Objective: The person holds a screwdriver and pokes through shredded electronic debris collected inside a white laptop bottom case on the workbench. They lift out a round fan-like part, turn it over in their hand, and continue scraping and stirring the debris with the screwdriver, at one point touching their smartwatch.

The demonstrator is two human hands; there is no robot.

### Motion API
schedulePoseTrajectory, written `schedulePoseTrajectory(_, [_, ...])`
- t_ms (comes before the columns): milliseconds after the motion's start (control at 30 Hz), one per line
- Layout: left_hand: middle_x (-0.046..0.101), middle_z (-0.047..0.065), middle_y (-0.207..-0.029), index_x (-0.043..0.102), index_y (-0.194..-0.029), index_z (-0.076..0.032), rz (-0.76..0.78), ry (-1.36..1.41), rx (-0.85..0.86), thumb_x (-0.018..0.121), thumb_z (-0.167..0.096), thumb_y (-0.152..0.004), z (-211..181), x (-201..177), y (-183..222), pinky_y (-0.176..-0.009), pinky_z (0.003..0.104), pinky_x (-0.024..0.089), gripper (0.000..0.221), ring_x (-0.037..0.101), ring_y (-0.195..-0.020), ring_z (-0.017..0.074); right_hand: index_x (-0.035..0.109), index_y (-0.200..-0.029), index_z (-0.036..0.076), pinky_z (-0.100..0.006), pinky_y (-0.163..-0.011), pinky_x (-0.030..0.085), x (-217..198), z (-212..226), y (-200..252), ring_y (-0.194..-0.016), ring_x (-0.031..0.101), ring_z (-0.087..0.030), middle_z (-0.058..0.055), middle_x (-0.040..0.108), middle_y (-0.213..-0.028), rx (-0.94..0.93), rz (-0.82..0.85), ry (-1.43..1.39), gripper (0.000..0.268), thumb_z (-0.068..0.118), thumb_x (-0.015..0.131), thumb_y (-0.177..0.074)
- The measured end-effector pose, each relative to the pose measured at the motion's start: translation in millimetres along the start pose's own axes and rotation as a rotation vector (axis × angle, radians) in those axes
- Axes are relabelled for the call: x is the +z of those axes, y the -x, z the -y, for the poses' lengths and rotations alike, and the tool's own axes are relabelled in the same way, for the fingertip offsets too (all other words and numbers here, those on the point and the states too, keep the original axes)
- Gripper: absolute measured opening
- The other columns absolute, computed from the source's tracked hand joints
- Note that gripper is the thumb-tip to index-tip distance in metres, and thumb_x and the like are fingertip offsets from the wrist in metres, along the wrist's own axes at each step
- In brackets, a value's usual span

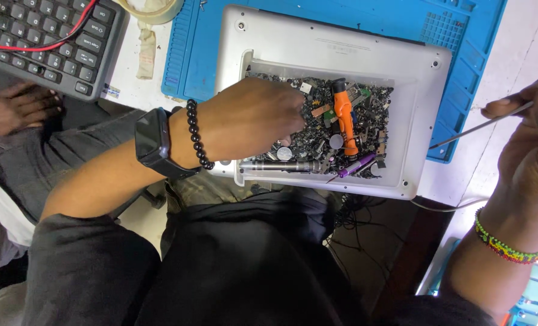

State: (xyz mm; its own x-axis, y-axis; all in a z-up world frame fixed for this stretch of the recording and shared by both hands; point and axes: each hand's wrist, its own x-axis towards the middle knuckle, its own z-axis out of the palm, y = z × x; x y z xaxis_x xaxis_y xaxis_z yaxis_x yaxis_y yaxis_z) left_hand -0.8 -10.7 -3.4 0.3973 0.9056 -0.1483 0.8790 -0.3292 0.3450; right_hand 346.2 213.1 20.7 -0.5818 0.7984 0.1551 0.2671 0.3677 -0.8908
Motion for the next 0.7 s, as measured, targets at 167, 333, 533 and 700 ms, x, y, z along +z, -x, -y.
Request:
schedulePoseTrajectory(167, [0.067, 0.007, -0.087, 0.074, -0.088, -0.011, 0.019, -0.11, -0.019, 0.071, -0.018, -0.097, 2, -7, 3, -0.063, 0.038, 0.06, 0.011, 0.067, -0.08, 0.0232, 0.048, -0.126, 0.004, -0.025, -0.094, 0.057, -6, -2, 5, -0.098, 0.066, -0.022, -0.007, 0.047, -0.118, 0.002, -0.018, 0.021, 0.017, 0.014, 0.045, -0.14])
schedulePoseTrajectory(333, [0.062, 0.008, -0.075, 0.068, -0.087, -0.007, -0.129, -0.046, 0.078, 0.067, 0.009, -0.09, 9, -15, 11, -0.057, 0.037, 0.057, 0.016, 0.063, -0.068, 0.0239, 0.051, -0.133, 0.002, -0.021, -0.093, 0.058, -9, -5, 6, -0.097, 0.066, -0.02, -0.007, 0.048, -0.125, 0.004, -0.039, -0.009, 0.018, 0.018, 0.045, -0.139])
schedulePoseTrajectory(533, [0.055, 0.009, -0.074, 0.06, -0.075, -0.005, -0.221, -0.104, -0.004, 0.063, 0.016, -0.076, 10, -9, 7, -0.051, 0.046, 0.052, 0.021, 0.06, -0.064, 0.0315, 0.051, -0.121, 0.012, -0.024, -0.092, 0.06, 4, 13, 7, -0.095, 0.064, -0.018, -0.005, 0.048, -0.124, 0.01, -0.043, -0.101, 0.02, 0.028, 0.053, -0.133])
schedulePoseTrajectory(700, [0.05, 0.006, -0.073, 0.06, -0.069, -0.007, -0.278, -0.17, 0.039, 0.065, 0.011, -0.082, 10, 2, 3, -0.051, 0.038, 0.049, 0.023, 0.054, -0.064, 0.0245, 0.049, -0.131, 0.005, -0.029, -0.102, 0.062, 9, 22, 5, -0.101, 0.067, -0.02, -0.007, 0.049, -0.121, -0.014, -0.002, -0.021, 0.024, 0.028, 0.051, -0.137])
